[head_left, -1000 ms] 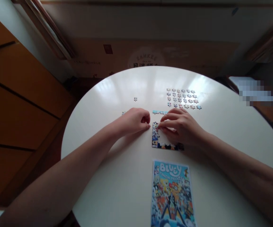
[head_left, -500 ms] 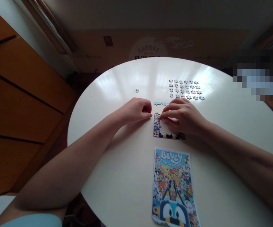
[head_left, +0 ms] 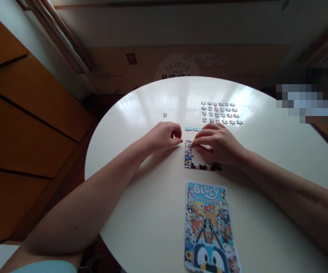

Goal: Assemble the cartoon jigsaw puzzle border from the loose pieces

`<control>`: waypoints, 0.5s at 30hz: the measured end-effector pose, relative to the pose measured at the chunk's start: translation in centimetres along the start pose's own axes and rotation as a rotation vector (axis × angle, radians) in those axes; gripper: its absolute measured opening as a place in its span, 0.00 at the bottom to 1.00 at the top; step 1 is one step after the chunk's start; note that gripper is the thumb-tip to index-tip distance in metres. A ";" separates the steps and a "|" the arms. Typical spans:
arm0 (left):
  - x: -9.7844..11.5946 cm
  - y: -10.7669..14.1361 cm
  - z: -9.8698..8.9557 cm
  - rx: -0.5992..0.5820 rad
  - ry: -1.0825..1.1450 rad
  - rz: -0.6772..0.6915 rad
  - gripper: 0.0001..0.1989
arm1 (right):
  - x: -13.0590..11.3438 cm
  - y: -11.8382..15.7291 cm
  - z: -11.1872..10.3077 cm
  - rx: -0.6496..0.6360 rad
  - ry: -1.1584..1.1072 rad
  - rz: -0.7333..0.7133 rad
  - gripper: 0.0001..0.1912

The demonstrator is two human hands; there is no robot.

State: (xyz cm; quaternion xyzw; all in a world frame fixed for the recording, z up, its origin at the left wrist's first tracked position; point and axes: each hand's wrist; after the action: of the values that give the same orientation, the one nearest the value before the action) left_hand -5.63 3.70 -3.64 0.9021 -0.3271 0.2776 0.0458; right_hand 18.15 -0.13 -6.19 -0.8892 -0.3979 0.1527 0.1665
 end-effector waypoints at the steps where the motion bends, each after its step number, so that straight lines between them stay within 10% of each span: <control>1: 0.0 0.0 0.0 0.025 -0.005 0.012 0.04 | 0.0 0.0 0.0 0.003 0.005 0.001 0.09; 15: -1.6 0.0 -2.5 0.758 0.006 0.012 0.05 | 0.5 0.3 -1.1 0.192 0.079 -0.010 0.07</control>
State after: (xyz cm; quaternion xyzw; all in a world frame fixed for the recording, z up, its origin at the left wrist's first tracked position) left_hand -7.88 5.25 -2.41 0.8522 -0.2065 0.3819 -0.2921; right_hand 19.09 -0.16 -5.44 -0.8724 -0.3790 0.1541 0.2673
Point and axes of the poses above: each hand's wrist, its own y-axis away from the middle knuckle, its own z-axis out of the palm, x = y × z
